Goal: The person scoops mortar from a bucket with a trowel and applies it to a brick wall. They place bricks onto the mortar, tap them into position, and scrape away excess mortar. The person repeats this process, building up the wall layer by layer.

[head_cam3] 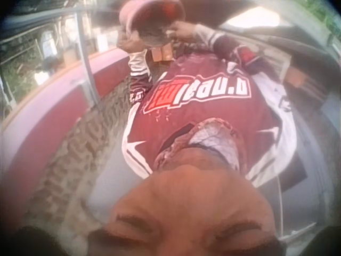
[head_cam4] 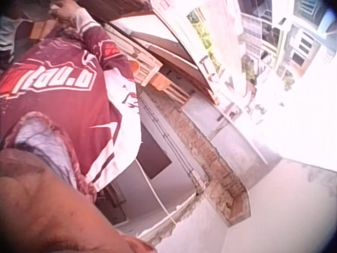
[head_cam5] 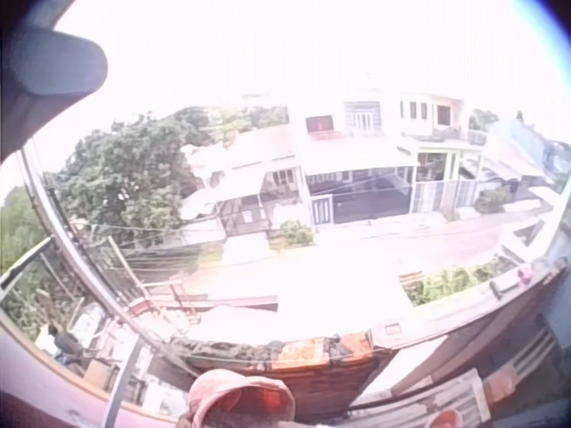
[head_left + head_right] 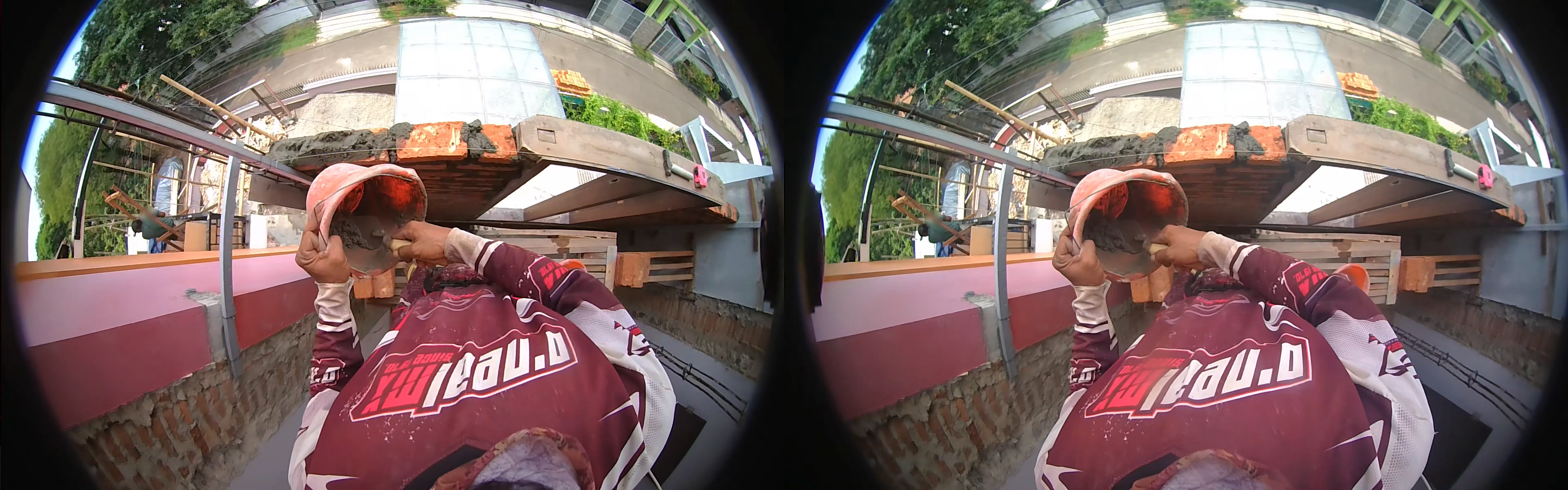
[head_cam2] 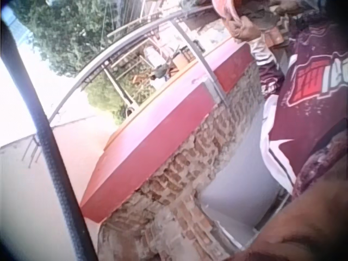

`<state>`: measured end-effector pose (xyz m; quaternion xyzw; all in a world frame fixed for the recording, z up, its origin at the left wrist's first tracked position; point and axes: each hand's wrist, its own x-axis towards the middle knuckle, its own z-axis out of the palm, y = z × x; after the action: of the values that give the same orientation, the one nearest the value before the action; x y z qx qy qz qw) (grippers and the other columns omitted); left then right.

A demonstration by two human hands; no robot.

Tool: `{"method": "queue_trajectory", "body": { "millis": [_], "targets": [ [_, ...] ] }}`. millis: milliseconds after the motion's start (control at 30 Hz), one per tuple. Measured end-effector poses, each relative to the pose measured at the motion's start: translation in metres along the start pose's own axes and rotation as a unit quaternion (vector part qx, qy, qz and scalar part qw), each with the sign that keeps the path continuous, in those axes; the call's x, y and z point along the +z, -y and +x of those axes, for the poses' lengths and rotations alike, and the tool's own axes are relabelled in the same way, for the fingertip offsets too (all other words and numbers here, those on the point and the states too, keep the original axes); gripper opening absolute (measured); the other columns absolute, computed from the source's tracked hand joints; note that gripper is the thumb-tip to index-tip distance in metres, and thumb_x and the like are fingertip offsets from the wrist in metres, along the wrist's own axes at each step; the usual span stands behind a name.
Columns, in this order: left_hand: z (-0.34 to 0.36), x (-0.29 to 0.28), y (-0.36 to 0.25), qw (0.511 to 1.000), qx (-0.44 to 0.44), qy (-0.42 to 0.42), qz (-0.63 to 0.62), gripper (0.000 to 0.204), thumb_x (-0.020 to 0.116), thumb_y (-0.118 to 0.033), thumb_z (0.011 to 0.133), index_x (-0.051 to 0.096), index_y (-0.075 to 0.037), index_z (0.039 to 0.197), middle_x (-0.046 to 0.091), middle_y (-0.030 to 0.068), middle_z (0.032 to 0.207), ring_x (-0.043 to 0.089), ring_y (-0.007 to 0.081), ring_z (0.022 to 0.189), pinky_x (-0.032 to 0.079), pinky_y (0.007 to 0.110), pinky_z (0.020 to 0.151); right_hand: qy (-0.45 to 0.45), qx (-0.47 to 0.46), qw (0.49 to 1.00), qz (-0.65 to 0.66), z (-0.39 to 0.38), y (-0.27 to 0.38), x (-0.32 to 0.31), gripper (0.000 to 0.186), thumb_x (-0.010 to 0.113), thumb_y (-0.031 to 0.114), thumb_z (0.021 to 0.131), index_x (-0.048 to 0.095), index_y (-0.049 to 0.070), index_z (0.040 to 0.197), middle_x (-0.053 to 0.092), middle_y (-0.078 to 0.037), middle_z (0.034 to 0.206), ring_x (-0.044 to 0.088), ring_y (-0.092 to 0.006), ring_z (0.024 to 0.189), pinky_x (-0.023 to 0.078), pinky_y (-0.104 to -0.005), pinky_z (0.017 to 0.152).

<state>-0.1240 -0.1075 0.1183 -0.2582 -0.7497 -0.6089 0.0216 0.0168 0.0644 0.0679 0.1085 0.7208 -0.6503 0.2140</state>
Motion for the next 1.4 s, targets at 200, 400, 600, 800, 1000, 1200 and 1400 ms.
{"method": "queue_trajectory", "body": {
  "millis": [200,400,600,800,1000,1200,1400],
  "targets": [
    [0.005,-0.014,0.018,0.987,-0.076,-0.09,-0.111,0.02,0.049,0.01,0.07,0.033,0.0,0.062,0.071,0.0144,0.112,0.043,0.0075,0.066,0.038,0.025,0.061,-0.16,-0.046,0.861,-0.481,-0.029,0.022,-0.016,0.031,0.058,0.026,0.091,0.06,0.01,0.118,0.067,-0.018,0.089,0.07,-0.0357,0.078,0.054,-0.0453,0.062],
    [-0.004,0.004,0.018,0.993,-0.046,-0.087,-0.062,0.012,0.05,0.009,0.071,0.043,0.002,0.064,0.069,0.0063,0.091,0.04,0.0057,0.06,0.035,0.023,0.054,-0.276,-0.164,0.763,-0.561,-0.008,0.038,0.007,0.047,0.051,0.018,0.093,0.049,0.001,0.136,0.063,-0.011,0.094,0.066,-0.0267,0.078,0.051,-0.0378,0.062],
    [-0.022,0.016,0.015,0.984,-0.112,-0.098,0.095,0.006,0.054,0.008,0.07,0.05,0.004,0.068,0.068,0.0074,0.089,0.05,0.0098,0.065,0.04,0.026,0.057,-0.23,-0.057,0.834,-0.499,-0.007,0.005,0.001,0.039,0.055,0.022,0.09,0.055,0.005,0.125,0.066,-0.018,0.097,0.07,-0.0358,0.076,0.053,-0.0484,0.061],
    [-0.037,0.025,0.01,0.99,0.074,-0.061,0.105,0.007,0.053,0.009,0.069,0.049,0.004,0.066,0.07,0.0189,0.119,0.068,0.0285,0.098,0.046,0.04,0.087,-0.02,-0.024,0.913,-0.406,-0.009,0.009,0.007,0.036,0.053,0.032,0.093,0.054,0.006,0.118,0.069,-0.027,0.089,0.067,-0.0479,0.08,0.054,-0.0566,0.069],
    [-0.042,0.024,-0.017,0.991,0.122,-0.007,0.046,0.021,0.056,0.012,0.068,0.067,-0.001,0.081,0.072,0.0087,0.109,0.063,0.0349,0.119,0.015,0.068,0.115,-0.172,0.023,0.891,-0.419,-0.005,0.001,0.001,0.031,0.053,0.025,0.092,0.053,0.004,0.114,0.068,-0.027,0.095,0.068,-0.0456,0.083,0.055,-0.0545,0.069],
    [-0.04,0.011,-0.028,0.993,0.113,-0.004,-0.017,0.012,0.058,0.01,0.07,0.054,-0.001,0.07,0.072,0.0148,0.111,0.064,0.0338,0.118,0.021,0.061,0.116,0.001,0.087,0.995,0.051,-0.015,0.006,0.013,0.027,0.061,0.024,0.094,0.062,0.0,0.107,0.064,-0.007,0.079,0.059,-0.0136,0.054,0.048,-0.0291,0.05],
    [-0.035,-0.009,-0.02,0.997,-0.02,-0.069,-0.021,0.023,0.057,0.009,0.071,0.038,0.0,0.065,0.071,0.0202,0.111,0.069,0.0279,0.105,0.044,0.041,0.102,0.035,-0.01,0.981,0.191,-0.025,0.026,0.002,0.024,0.056,0.021,0.098,0.063,0.0,0.106,0.062,-0.002,0.078,0.056,-0.0072,0.057,0.046,-0.0231,0.05]
  ]
}}
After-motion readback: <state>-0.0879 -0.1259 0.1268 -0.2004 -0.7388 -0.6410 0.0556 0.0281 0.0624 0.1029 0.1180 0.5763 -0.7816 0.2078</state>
